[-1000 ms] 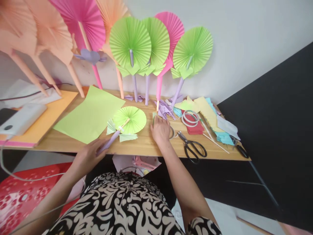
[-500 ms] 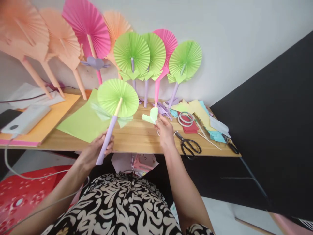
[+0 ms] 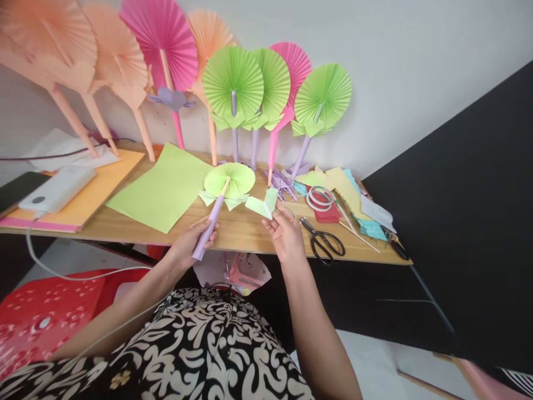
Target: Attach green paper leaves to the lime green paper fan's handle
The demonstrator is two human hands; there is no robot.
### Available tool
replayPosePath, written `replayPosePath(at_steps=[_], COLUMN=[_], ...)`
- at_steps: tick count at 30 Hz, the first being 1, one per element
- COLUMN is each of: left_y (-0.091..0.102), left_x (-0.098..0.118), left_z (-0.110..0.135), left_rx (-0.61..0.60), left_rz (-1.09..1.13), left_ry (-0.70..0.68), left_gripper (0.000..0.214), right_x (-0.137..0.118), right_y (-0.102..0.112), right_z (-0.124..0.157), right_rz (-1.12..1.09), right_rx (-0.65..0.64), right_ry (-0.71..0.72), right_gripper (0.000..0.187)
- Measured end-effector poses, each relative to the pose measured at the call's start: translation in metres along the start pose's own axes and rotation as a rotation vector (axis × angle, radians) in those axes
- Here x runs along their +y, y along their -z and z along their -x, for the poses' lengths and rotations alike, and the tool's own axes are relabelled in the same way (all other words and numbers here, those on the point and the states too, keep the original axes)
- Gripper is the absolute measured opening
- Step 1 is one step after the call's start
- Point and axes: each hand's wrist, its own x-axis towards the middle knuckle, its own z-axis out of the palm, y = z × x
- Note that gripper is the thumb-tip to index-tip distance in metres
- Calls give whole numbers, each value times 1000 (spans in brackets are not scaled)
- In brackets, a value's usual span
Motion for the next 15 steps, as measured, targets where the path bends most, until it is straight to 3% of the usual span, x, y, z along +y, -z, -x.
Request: replayPosePath(at_steps=[5, 8, 12, 15], left_y=[-3, 4, 19, 29], left_x=[0, 10, 26, 29], left_z=[-4, -8, -10, -10], left_rx=[-3, -28, -79, 11], left_rz=[-133, -375, -873, -1051], left_ry=[-25, -43, -186, -336], left_gripper=[34, 49, 44, 39], right_x=[10, 17, 25, 30], right_y=[9, 13, 16, 17], right_z=[-4, -10, -17, -21], right_rz=[8, 33, 45, 46], right_rx=[35, 54, 74, 93], right_ry=[-36, -34, -37, -37], right_gripper=[28, 29, 31, 34])
